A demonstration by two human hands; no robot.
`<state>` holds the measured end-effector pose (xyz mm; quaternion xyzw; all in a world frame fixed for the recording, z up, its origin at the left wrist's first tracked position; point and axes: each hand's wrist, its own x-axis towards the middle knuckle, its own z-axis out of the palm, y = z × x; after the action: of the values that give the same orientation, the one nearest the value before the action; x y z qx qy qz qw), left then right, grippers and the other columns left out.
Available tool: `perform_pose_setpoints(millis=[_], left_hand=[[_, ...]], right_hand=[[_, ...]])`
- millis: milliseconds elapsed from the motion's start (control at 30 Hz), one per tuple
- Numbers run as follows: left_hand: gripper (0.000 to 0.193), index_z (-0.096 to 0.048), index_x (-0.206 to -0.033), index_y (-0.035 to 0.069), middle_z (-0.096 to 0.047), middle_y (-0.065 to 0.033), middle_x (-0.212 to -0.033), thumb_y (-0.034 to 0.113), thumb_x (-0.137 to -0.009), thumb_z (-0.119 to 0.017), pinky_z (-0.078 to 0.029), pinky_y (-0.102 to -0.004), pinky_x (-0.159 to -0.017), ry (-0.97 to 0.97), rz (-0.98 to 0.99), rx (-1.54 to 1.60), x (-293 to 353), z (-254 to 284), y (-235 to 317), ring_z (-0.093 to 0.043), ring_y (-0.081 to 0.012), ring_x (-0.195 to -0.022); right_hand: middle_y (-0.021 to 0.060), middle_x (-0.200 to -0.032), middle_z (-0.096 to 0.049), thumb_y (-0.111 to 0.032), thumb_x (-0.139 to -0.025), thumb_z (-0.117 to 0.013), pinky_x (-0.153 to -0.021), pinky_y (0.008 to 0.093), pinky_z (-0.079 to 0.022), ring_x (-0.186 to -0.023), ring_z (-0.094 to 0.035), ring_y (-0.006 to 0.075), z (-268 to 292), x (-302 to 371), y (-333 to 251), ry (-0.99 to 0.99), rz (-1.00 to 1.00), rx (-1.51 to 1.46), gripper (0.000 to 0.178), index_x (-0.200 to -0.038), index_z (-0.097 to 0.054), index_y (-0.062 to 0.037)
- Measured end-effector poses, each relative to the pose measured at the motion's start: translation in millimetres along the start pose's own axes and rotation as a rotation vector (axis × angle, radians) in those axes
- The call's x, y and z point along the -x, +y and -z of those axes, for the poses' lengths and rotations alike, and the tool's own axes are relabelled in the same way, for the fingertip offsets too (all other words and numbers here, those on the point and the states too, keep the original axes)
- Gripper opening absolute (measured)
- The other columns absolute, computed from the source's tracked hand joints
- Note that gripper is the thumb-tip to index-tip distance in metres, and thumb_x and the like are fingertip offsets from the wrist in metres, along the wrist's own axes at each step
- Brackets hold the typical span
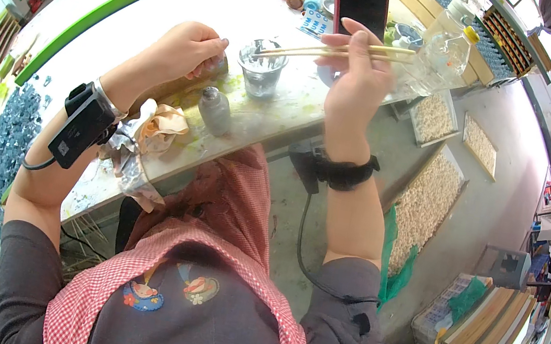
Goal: The recorder uses adhesive and a tray to assemble or organize small metallic/plastic components.
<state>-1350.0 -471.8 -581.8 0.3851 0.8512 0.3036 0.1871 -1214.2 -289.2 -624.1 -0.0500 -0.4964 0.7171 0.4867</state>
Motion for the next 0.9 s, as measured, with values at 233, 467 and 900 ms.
perform_pose_setpoints(millis=[233, 467, 900], left_hand=[[0.034, -0.06, -0.074, 0.0, -0.054, -0.0002, -0.063, 0.027, -0.092, -0.051, -0.038, -0.0198, -0.047, 0.082, 0.006, -0.01, 25, 17, 6, -0.045, -0.0052, -0.051], [0.035, -0.06, -0.073, 0.001, -0.053, 0.0012, -0.062, 0.029, -0.092, -0.052, -0.038, -0.0198, -0.05, 0.142, -0.065, -0.083, 55, 31, 13, -0.044, -0.0051, -0.053], [0.028, -0.058, -0.075, -0.001, -0.052, 0.0016, -0.063, 0.023, -0.09, -0.055, -0.039, -0.0194, -0.053, 0.077, -0.044, -0.07, 109, 60, 27, -0.046, -0.0047, -0.057]], right_hand=[[0.0114, -0.074, -0.064, -0.014, -0.093, -0.048, -0.051, 0.0219, -0.05, -0.06, -0.061, 0.0135, -8, -3, -2, -0.051, -0.016, 0.085, 0.022, -0.098, -0.06, 0.004], [0.0109, -0.071, -0.064, -0.012, -0.091, -0.051, -0.048, 0.0192, -0.048, -0.054, -0.059, 0.01, -16, -11, 12, -0.212, -0.105, 0.277, 0.021, -0.095, -0.062, 0.0048], [0.0111, -0.072, -0.064, -0.012, -0.092, -0.047, -0.05, 0.0208, -0.049, -0.058, -0.061, 0.0126, -14, -6, -10, -0.135, 0.016, 0.238, 0.021, -0.097, -0.061, 0.0036]])
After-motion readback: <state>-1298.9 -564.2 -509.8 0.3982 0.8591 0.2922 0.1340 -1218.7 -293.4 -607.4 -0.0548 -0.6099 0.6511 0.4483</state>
